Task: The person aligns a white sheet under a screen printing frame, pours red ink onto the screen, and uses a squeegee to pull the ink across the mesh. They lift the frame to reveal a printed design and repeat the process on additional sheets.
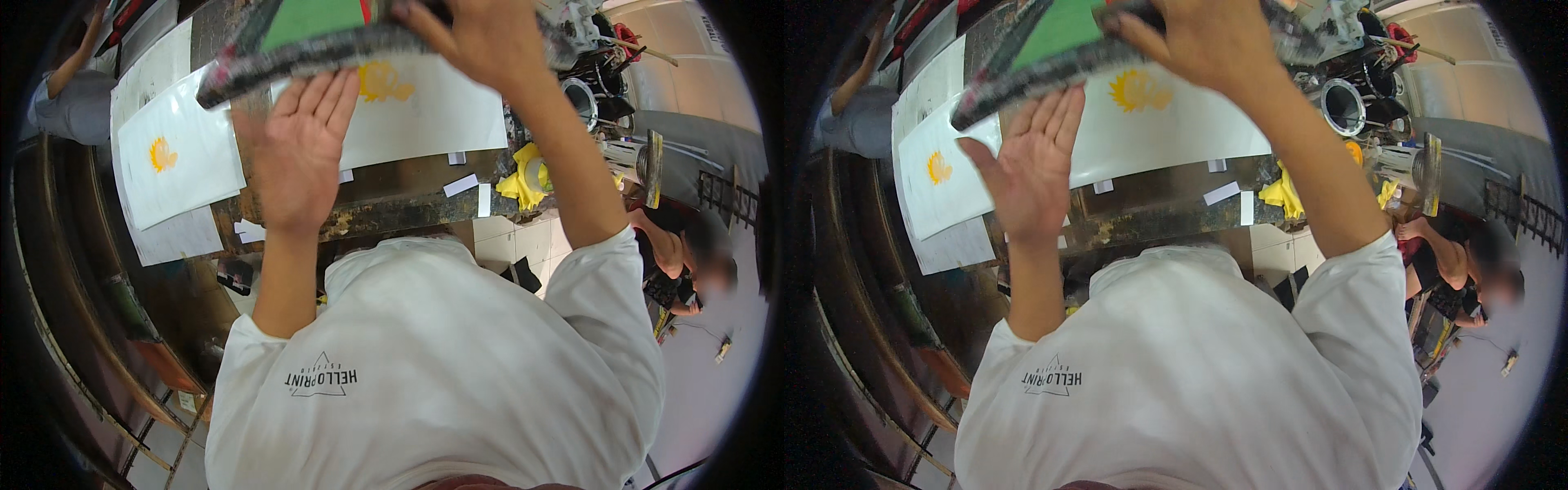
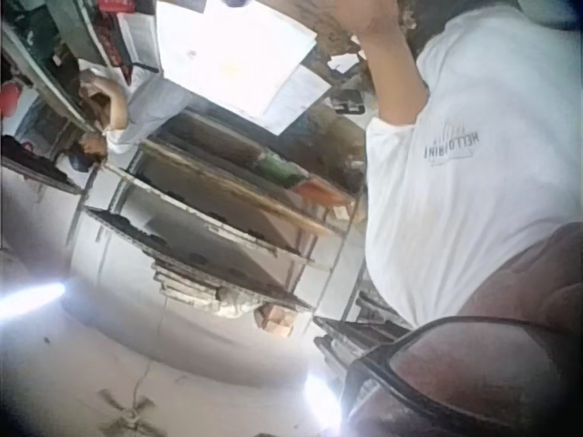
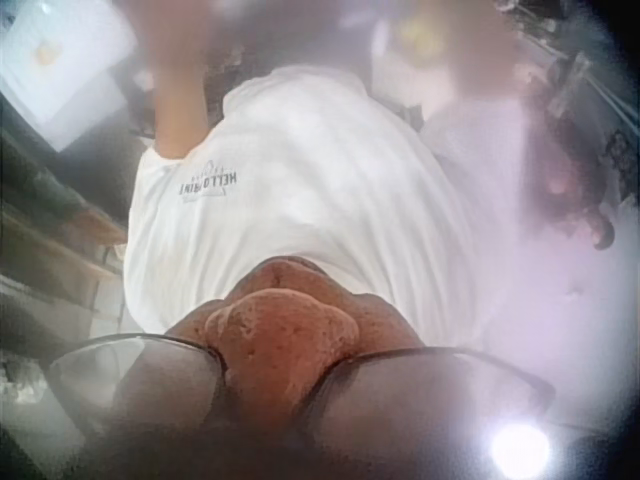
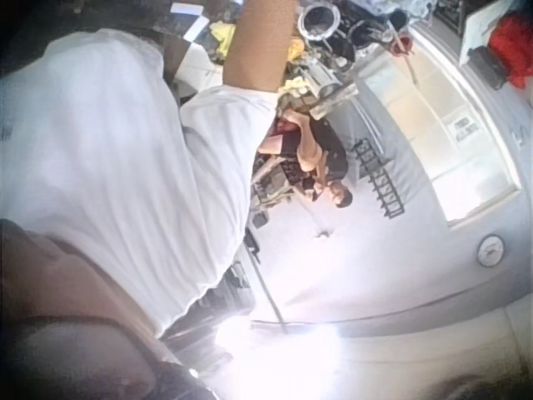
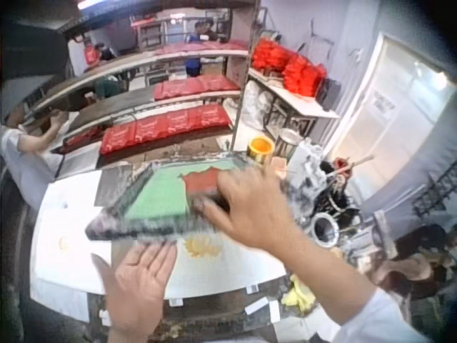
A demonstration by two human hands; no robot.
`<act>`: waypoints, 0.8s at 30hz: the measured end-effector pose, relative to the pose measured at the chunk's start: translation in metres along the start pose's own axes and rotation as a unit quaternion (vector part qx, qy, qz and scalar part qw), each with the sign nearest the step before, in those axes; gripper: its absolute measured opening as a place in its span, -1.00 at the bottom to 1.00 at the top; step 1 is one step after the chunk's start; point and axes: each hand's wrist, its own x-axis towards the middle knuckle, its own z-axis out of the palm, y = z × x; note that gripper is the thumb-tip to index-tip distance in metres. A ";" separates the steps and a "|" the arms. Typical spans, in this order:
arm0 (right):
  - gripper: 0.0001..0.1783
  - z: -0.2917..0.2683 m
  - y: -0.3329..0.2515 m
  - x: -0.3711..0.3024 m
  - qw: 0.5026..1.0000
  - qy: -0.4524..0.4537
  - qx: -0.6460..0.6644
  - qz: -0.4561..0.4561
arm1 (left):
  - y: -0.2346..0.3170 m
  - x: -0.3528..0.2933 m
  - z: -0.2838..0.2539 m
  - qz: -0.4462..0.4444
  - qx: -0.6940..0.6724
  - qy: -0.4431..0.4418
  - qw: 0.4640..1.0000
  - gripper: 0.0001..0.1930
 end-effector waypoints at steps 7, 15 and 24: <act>-0.48 0.036 -0.008 -0.061 0.999 0.033 -0.011 -0.016 | -0.014 -0.030 -0.041 -0.137 -0.092 0.053 0.985 -0.21; -0.50 -0.005 -0.003 -0.001 1.000 0.018 -0.007 0.018 | -0.078 -0.045 -0.070 -0.025 0.512 -0.083 0.855 -0.24; -0.50 -0.005 0.001 0.002 0.999 0.013 0.020 0.022 | -0.091 -0.048 -0.017 -0.042 0.303 -0.009 0.952 0.16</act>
